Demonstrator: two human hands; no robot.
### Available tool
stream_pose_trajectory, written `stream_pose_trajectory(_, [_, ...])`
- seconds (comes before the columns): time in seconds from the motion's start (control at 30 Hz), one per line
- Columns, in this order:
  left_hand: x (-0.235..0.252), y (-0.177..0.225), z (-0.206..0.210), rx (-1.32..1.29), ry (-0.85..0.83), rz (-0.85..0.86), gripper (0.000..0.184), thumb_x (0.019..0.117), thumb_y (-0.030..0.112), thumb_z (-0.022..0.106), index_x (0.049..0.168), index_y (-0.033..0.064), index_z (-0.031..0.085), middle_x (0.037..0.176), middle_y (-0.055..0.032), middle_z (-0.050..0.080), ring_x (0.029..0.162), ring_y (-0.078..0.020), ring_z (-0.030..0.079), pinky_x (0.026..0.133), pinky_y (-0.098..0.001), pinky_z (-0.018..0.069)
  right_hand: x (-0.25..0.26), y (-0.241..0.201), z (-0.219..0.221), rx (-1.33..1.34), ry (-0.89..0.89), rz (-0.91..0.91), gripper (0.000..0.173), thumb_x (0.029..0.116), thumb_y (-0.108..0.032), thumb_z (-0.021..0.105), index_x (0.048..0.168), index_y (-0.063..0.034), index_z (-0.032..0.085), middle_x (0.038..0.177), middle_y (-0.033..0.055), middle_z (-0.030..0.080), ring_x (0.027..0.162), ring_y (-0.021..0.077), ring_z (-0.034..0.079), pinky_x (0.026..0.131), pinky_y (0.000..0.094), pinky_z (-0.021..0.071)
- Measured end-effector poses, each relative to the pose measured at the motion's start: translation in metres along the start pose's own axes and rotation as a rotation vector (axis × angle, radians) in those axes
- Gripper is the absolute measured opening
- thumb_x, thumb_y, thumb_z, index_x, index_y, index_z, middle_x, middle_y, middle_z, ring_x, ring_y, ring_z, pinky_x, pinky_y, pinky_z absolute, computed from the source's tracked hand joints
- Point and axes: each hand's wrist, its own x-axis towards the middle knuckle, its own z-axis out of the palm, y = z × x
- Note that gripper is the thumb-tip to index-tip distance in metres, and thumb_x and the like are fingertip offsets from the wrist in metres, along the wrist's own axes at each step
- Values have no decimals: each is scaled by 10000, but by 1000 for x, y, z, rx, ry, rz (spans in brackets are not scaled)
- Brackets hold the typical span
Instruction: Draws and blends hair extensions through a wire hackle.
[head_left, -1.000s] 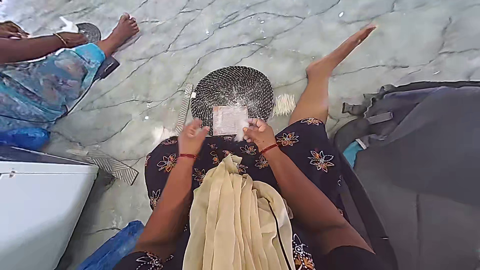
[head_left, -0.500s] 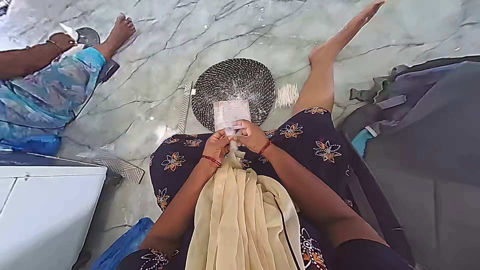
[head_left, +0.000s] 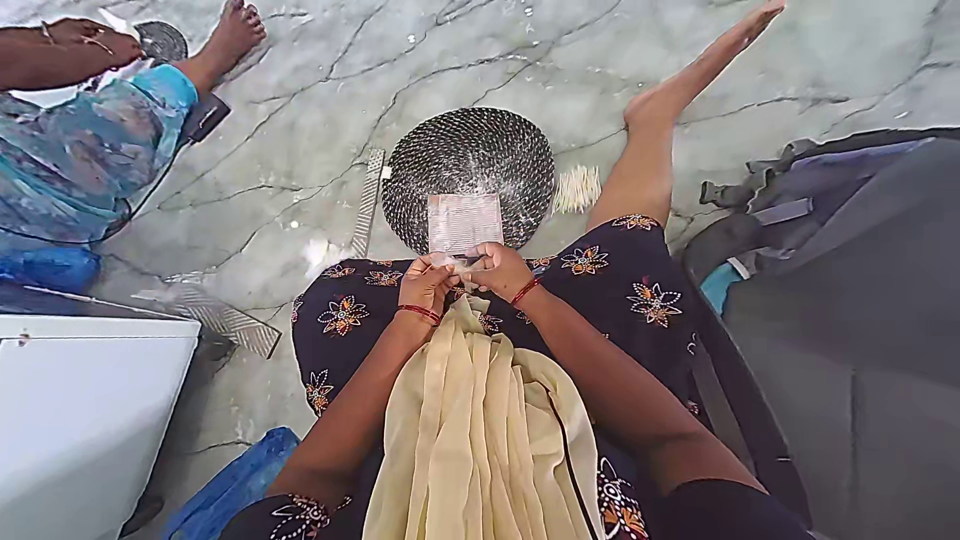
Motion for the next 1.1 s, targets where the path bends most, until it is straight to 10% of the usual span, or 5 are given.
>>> stream_pose_trajectory(0.3, [6,7,-4,-70,76,-13,237,957,-164,517,1012,60,571,837,-17,677,696,-105,674,687,-257,607,-15,1,-46,248,-273,-253,111,887,7,595,950,-46,670,761,-28,707,646,53,653,619,239,560])
stream_pose_trajectory(0.5, [4,5,-1,150,25,-12,353,923,-188,569,1216,8,544,956,-52,663,751,-119,681,719,-280,610,6,7,-65,-700,200,51,580,931,-196,759,1412,62,562,1464,353,497,1387,545,438,1092,718,361])
stream_pose_trajectory(0.67, [0,-3,-2,402,-139,70,530,875,-180,642,1372,-53,507,1128,-102,663,877,-114,667,771,-275,587,-2,1,-25,-228,81,-148,298,971,-235,711,1081,41,736,1102,213,723,1056,308,683,972,521,511])
stream_pose_trajectory(0.9, [-2,-2,-7,487,-269,60,652,865,-189,630,1465,-7,451,1215,-88,642,804,-90,631,707,-248,557,0,-2,-8,11,110,89,196,1016,-163,653,1011,29,688,878,90,636,772,142,547,740,363,460])
stream_pose_trajectory(1.1, [2,-6,-8,475,-298,75,681,850,-172,613,1487,-35,415,1258,-118,635,811,-93,644,703,-248,561,-2,2,-7,-13,43,36,229,994,-157,687,1063,60,705,953,146,690,854,182,609,835,402,495])
